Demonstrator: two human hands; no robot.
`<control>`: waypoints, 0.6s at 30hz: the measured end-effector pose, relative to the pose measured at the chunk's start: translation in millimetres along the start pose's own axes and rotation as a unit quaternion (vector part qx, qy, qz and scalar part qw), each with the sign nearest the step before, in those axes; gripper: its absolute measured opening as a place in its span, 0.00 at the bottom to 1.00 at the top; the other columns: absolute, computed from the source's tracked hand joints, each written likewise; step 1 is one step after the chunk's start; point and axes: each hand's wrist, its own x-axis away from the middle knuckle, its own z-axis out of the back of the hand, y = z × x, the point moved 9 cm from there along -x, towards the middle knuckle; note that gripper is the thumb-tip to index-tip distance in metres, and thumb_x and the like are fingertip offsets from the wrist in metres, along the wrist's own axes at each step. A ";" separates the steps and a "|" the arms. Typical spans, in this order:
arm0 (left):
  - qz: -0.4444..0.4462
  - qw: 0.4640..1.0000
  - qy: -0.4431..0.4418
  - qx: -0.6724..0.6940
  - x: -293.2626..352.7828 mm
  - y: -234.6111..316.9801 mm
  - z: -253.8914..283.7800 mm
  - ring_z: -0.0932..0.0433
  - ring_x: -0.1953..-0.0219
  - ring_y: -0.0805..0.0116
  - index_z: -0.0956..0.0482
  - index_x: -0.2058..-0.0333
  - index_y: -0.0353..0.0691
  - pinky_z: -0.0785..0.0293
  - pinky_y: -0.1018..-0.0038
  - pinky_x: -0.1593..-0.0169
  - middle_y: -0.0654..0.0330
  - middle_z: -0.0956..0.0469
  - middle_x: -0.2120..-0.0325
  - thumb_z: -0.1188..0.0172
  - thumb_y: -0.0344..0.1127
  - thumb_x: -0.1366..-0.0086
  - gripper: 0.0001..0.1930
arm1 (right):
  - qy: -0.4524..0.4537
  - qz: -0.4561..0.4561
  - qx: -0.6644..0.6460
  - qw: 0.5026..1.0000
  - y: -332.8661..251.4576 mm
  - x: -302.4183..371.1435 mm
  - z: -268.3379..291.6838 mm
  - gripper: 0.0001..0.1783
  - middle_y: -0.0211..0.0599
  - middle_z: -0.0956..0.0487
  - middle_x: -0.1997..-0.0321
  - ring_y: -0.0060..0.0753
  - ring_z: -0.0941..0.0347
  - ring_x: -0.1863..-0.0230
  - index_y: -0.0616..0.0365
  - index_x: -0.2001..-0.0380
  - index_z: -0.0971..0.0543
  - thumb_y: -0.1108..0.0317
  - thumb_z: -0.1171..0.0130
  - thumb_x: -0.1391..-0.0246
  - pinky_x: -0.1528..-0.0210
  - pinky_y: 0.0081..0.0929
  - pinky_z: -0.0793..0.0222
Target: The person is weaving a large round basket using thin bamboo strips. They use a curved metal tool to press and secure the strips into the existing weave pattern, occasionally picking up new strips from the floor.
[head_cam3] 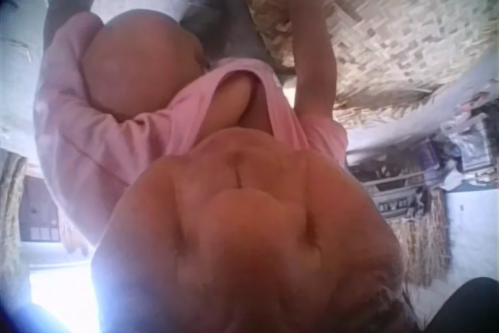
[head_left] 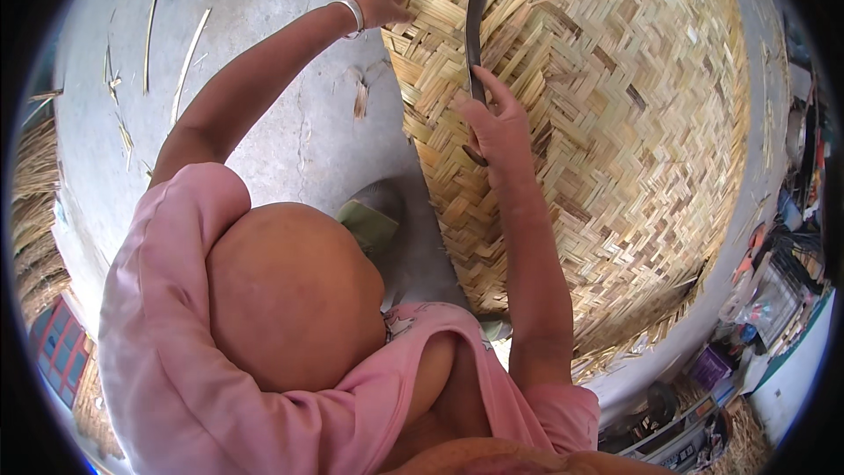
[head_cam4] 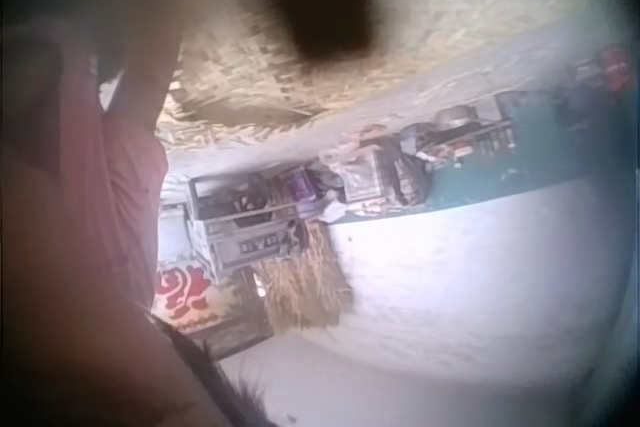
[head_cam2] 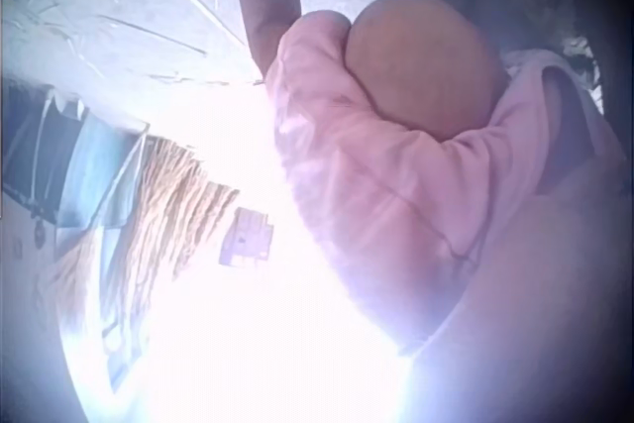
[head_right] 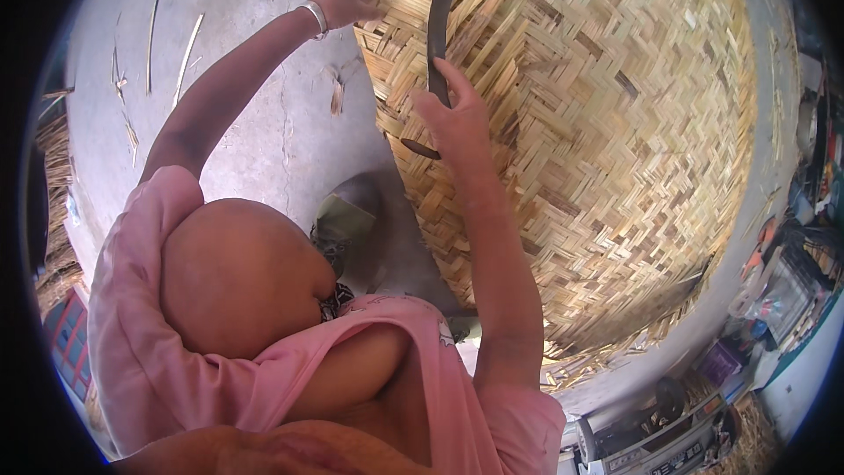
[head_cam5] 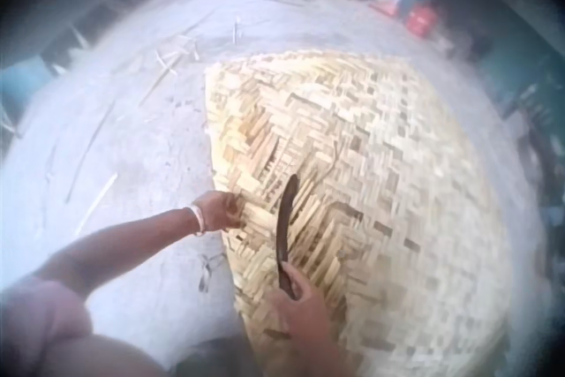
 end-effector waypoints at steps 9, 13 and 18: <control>0.075 0.979 -0.131 0.139 -5.0 -13.9 4.0 0.27 0.82 0.77 0.25 0.70 0.39 0.29 0.77 0.79 0.63 0.24 0.81 0.33 0.42 0.43 0.14 | -0.009 0.000 0.071 0.997 5.3 -2.1 10.0 0.34 0.31 0.21 0.61 0.16 0.28 0.66 0.63 0.40 0.29 0.68 0.35 0.52 0.63 0.17 0.30; -0.038 0.983 0.029 0.178 -30.2 4.6 31.2 0.23 0.75 0.69 0.20 0.65 0.38 0.26 0.73 0.70 0.59 0.21 0.77 0.34 0.43 0.43 0.14 | -0.017 0.012 0.049 0.999 7.7 -7.0 8.7 0.34 0.33 0.20 0.57 0.18 0.27 0.61 0.63 0.40 0.30 0.67 0.34 0.52 0.56 0.18 0.30; -0.111 0.991 0.067 0.037 -94.5 32.7 34.8 0.18 0.67 0.65 0.17 0.62 0.35 0.23 0.69 0.62 0.56 0.16 0.70 0.34 0.41 0.42 0.15 | -0.026 0.019 0.060 0.998 2.0 -5.2 -2.7 0.35 0.32 0.21 0.58 0.17 0.27 0.62 0.65 0.40 0.30 0.66 0.34 0.52 0.58 0.17 0.30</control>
